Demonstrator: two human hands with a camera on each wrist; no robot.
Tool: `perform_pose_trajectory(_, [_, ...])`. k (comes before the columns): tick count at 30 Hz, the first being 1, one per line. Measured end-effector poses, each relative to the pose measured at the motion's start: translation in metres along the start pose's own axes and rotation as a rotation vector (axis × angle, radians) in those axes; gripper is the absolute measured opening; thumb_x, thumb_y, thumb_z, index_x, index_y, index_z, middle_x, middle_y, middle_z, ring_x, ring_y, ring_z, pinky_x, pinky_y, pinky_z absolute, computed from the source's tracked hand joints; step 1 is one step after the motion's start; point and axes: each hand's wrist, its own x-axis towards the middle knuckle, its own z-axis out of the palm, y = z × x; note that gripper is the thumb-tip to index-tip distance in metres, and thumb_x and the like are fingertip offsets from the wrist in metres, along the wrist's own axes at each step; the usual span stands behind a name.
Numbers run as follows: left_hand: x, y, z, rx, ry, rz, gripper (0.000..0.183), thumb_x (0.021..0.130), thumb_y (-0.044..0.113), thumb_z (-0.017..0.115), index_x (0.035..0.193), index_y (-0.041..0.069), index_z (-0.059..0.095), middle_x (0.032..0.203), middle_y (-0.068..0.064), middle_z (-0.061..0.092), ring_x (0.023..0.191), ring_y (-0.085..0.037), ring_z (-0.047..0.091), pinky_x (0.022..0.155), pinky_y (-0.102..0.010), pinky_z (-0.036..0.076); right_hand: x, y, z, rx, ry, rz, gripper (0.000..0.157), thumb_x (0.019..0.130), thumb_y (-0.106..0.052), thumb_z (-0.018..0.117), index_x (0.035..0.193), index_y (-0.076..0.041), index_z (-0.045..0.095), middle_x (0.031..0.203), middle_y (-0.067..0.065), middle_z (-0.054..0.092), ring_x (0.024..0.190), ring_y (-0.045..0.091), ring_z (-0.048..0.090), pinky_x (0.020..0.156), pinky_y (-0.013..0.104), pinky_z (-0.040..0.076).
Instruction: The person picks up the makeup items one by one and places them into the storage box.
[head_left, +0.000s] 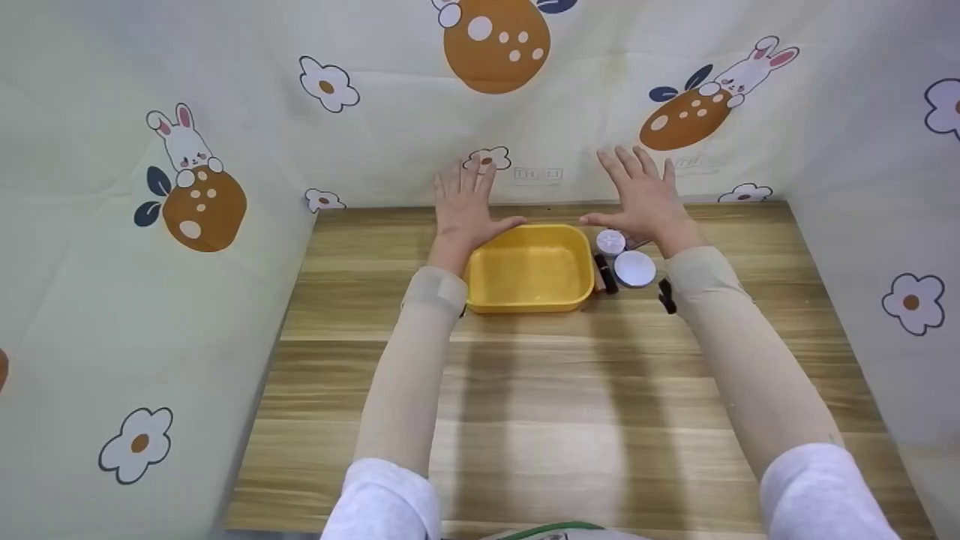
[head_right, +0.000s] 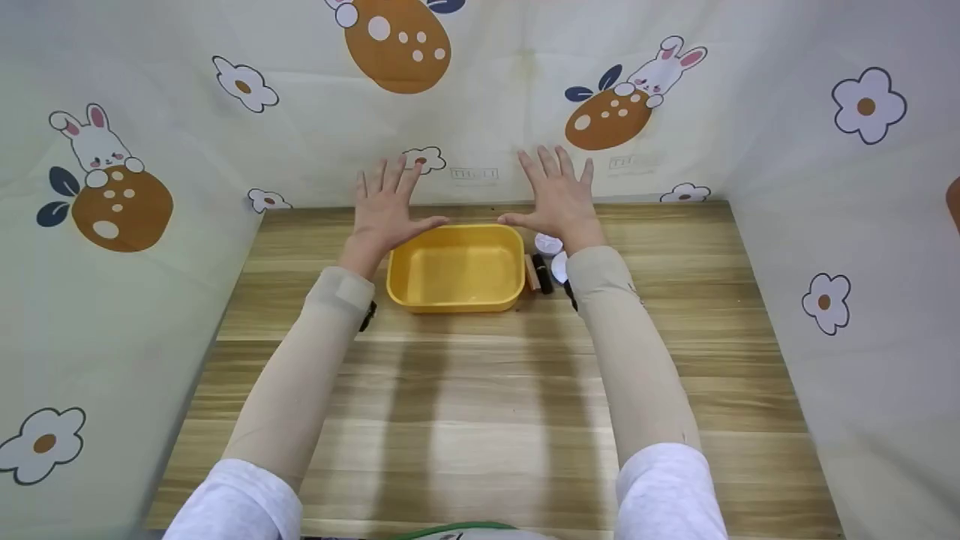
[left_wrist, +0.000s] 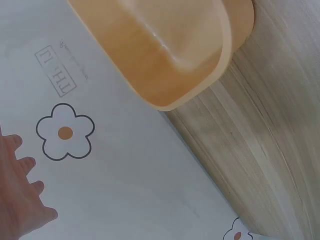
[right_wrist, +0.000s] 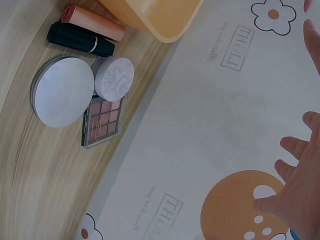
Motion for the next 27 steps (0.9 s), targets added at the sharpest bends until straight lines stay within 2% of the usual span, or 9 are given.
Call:
perform_pose_trajectory(13, [-0.005, -0.010, 0.015, -0.028, -0.024, -0.017, 0.107, 0.071, 0.088, 0.032, 0.153, 0.026, 0.002, 0.160, -0.004, -0.001, 0.145, -0.031, -0.006, 0.113, -0.058, -0.001, -0.003, 0.005, 0.004, 0.018, 0.003, 0.007, 0.108, 0.071, -0.076, 0.057, 0.153, -0.028, 0.005, 0.158, 0.012, 0.012, 0.144, 0.037, 0.003, 0.105, 0.071, -0.003])
perform_pose_trajectory(21, [-0.010, -0.018, 0.024, 0.005, -0.042, -0.028, 0.108, 0.070, 0.089, 0.028, 0.153, 0.026, 0.001, 0.160, -0.005, -0.003, 0.145, -0.032, -0.006, 0.113, -0.058, -0.001, -0.004, 0.008, 0.007, 0.008, -0.008, 0.013, 0.109, 0.070, -0.079, 0.053, 0.153, -0.027, 0.006, 0.157, 0.012, 0.013, 0.144, 0.038, 0.006, 0.105, 0.071, -0.001])
perform_pose_trajectory(27, [-0.012, -0.024, 0.032, -0.010, -0.044, -0.031, 0.108, 0.070, 0.090, 0.028, 0.153, 0.024, 0.004, 0.160, -0.005, -0.002, 0.145, -0.031, -0.005, 0.113, -0.058, 0.000, -0.006, 0.011, 0.008, 0.009, -0.021, 0.024, 0.110, 0.069, -0.081, 0.052, 0.153, -0.026, 0.006, 0.157, 0.013, 0.014, 0.143, 0.039, 0.007, 0.105, 0.071, 0.000])
